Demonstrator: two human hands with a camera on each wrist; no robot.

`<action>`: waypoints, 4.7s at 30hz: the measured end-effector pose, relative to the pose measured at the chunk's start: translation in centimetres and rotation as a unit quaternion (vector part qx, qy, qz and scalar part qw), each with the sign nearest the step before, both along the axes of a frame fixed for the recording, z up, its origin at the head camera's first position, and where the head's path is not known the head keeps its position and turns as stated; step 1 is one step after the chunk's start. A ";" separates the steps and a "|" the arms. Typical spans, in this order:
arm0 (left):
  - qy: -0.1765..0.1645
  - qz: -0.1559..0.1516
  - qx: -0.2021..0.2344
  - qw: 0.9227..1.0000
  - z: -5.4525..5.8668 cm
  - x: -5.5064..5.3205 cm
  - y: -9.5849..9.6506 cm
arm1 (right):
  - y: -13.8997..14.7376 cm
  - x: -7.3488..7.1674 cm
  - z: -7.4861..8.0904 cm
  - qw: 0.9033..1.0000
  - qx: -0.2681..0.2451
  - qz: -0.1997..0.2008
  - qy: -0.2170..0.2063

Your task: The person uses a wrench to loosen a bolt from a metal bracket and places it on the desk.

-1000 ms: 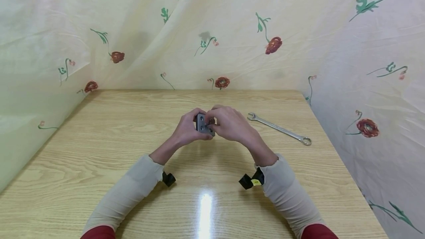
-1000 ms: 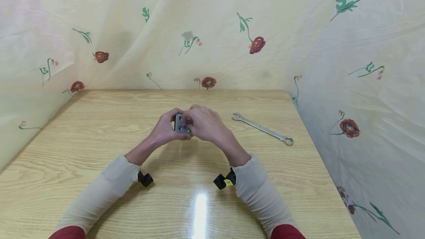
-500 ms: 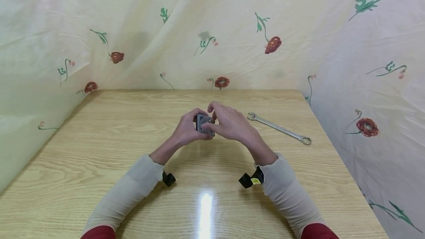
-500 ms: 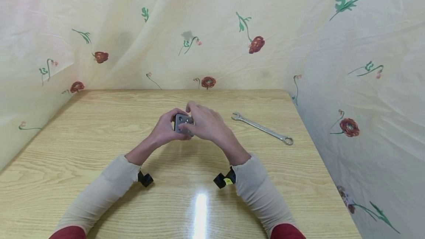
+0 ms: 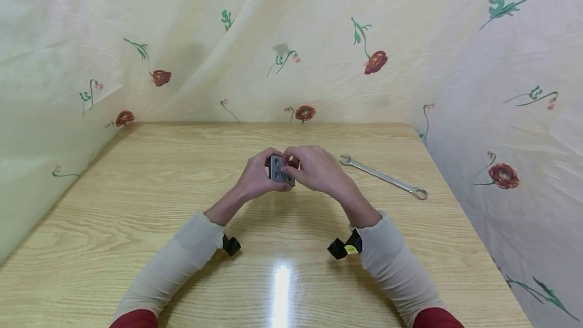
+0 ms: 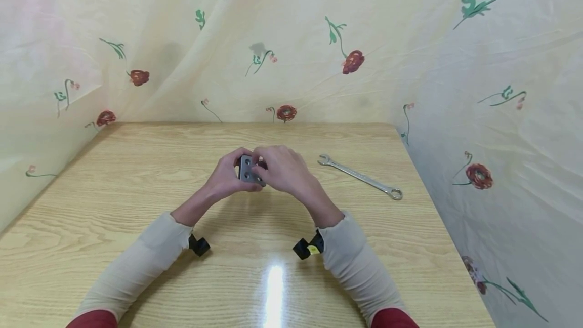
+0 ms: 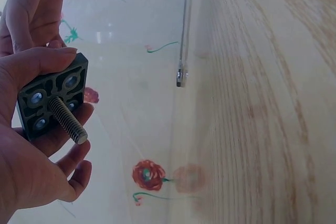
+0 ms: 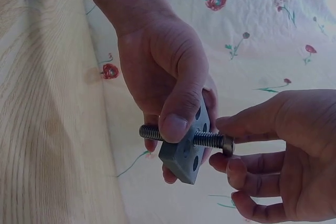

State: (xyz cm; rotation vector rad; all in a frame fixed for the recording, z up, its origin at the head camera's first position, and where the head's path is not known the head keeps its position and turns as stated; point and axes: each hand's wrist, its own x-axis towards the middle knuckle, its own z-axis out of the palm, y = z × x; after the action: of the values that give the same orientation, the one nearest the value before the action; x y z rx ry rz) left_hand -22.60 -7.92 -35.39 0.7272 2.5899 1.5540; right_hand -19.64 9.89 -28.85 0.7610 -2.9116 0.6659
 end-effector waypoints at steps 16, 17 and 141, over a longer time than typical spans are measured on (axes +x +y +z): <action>0.005 0.001 -0.002 1.000 0.1 0.1 0.0 | 0.1 0.1 0.1 0.998 -0.007 0.056 0.030; 0.003 0.001 -0.002 1.000 0.1 0.1 0.0 | 0.1 0.1 0.1 0.998 -0.004 0.051 0.025; -0.004 0.003 -0.001 1.000 0.3 0.9 0.6 | 1.1 0.5 0.4 1.000 0.023 0.019 0.001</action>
State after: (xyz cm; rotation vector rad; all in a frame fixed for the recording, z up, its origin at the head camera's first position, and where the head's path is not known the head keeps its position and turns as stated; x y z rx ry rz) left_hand -21.74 -7.34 -35.08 0.7133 2.5901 1.5518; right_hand -19.16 11.01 -28.40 0.8219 -2.9277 0.6018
